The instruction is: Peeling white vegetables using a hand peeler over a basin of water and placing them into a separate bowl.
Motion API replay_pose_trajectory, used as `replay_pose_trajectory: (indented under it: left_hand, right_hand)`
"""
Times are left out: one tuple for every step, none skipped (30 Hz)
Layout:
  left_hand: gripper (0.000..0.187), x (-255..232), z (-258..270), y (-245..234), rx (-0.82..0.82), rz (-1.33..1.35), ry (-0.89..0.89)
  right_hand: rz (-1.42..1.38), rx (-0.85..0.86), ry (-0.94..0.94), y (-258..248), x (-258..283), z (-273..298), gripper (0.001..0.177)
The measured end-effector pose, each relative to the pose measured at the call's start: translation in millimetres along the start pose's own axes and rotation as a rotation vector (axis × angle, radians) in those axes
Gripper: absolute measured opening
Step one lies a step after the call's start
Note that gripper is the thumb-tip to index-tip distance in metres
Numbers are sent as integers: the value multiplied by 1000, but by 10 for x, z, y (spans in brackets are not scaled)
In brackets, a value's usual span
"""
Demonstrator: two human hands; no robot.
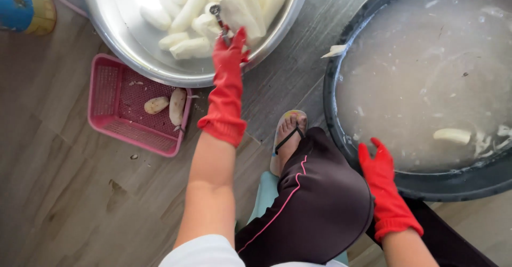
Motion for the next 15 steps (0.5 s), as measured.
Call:
replay_pose_trajectory:
  left_hand:
    - [61,28,-54,-230,1,10,-1]
    - [47,-18,-129,-522,-121,62,95]
    - [34,-52,-194,-816,-243,114,190]
    - [34,3,-266,-1130,-244,118,186]
    - [33,25,-315,-1525,-379,143,262]
    - [32,49,-348,-1926,-514,169,339]
    - [32,439,-626,-2302,-518,172,336]
    - [29,774,-891,-2692,-647,118,320]
    - [28,1051,-1169,-3011,-775,62,304]
    - [28,1223,-1345,-3222,-763,62,301]
    - [30,1429,-1574,-3354,-649,-192,197]
    - [33,1683,-1783,-3465,-520,-445,90]
    - [33,1642,-1873,-3443,-500,-450,87]
    - [45,1574,-1962,-3399,-422,-699,139]
    - [62,1523,-2053,-3346,-335,-944,196]
  right_hand:
    - [4,-6,-7,37,-128,27,65]
    - [145,-20,-101,84,-199,44,59]
    - [284,-34,-193,140,-272,61,55]
    - [289,-35,-195,137,-258,112,55]
    - [321,-44,-204,134,-245,161,52]
    - [353,-51,-215,135,-226,211,50]
    - [357,-52,-219,98,-203,236,50]
    - [400,8,-219,108,-190,266,58]
    - [443,67,-217,114,-182,288,66]
    - [441,59,-208,102,-128,332,66]
    - [428,58,-209,95,-70,367,66]
    - [418,55,-203,61,-38,426,67]
    - [418,43,-186,53,-21,389,67]
    - [391,53,-223,70,12,379,68]
    - [364,62,-261,89,43,367,69]
Point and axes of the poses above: each hand's wrist, its own z-axis away from the middle knuckle, its own y-axis out of the palm, x = y × z, the point moved 6 cm from there along -z, towards the middle knuckle, and after that the axes turned 9 degrees about -x, right-handed, at the moved point
